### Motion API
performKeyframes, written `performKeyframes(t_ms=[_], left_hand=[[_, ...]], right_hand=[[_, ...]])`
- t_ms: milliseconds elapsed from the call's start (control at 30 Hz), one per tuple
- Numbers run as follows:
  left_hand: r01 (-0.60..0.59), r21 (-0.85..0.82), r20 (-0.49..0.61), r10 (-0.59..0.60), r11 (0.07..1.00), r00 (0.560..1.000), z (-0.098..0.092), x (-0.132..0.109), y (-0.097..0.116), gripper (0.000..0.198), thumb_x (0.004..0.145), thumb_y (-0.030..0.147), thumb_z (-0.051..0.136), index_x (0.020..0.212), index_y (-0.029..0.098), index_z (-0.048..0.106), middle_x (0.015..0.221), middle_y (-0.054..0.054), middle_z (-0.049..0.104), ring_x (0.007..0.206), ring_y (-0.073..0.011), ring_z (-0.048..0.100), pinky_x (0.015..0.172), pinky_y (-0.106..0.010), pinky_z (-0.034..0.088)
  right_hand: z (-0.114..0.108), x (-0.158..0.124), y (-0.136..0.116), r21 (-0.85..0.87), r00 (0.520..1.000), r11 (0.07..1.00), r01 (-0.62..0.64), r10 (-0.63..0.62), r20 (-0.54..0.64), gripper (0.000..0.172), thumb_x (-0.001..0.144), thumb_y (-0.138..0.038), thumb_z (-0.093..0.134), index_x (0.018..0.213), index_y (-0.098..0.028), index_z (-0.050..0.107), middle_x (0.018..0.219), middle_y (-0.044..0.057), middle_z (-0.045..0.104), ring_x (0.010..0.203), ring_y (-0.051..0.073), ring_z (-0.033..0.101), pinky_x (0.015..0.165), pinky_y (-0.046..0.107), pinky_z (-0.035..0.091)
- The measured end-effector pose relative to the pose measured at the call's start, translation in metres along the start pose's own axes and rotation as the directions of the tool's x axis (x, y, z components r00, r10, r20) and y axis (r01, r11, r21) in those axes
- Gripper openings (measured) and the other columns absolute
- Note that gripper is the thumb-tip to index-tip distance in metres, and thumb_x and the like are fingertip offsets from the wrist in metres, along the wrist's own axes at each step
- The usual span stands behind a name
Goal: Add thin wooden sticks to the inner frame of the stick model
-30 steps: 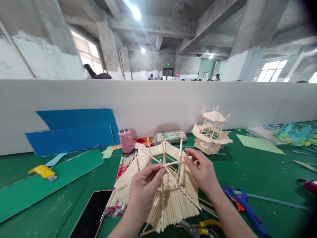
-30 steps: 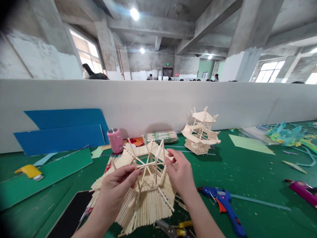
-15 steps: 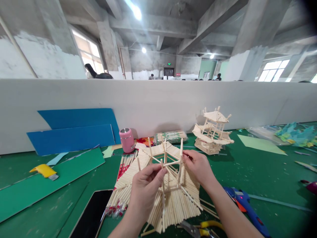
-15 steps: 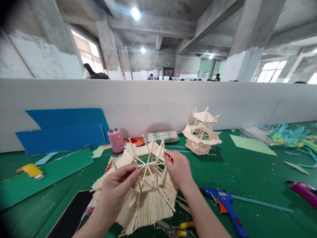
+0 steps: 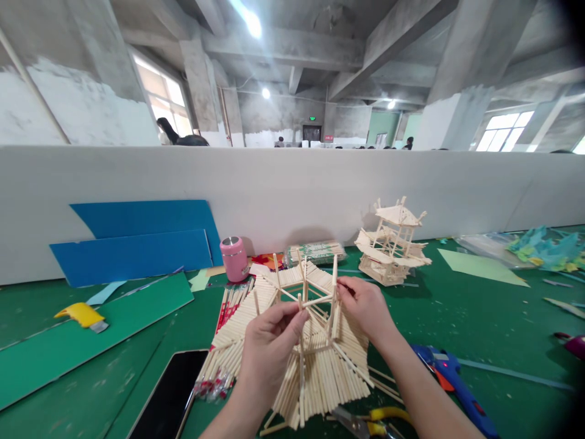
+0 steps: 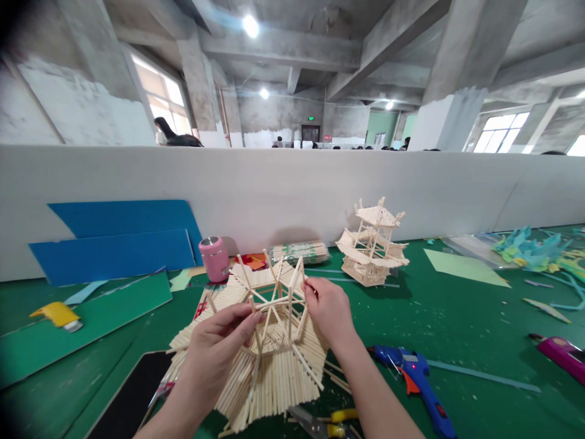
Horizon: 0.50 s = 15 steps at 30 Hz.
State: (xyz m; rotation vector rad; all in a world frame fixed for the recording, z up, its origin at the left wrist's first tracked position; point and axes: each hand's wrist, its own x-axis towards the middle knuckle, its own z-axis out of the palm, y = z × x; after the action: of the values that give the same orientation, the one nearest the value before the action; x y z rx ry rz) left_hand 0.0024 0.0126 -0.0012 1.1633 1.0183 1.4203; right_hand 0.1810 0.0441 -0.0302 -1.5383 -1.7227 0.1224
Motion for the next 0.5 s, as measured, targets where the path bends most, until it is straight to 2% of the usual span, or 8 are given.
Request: performKeyframes(t_ms=[500], left_hand=[[0.012,-0.006,0.011,-0.012,1.0,1.0,0.0001,0.0003,-0.0005,0.009,0.056,0.011,0.071,0.063,0.016,0.069,0.058,0.001,0.065,0.046,-0.0077,0.051,0.04,-0.016,0.04]], right_hand=[[-0.0005,0.0001,-0.0027,-0.011,1.0,1.0,-0.012,0.012,0.011,0.023,0.08,-0.022,0.044,0.086,-0.02,0.067,0.082,0.006,0.069,0.074,0.018,0.062,0.067,0.026,0.043]])
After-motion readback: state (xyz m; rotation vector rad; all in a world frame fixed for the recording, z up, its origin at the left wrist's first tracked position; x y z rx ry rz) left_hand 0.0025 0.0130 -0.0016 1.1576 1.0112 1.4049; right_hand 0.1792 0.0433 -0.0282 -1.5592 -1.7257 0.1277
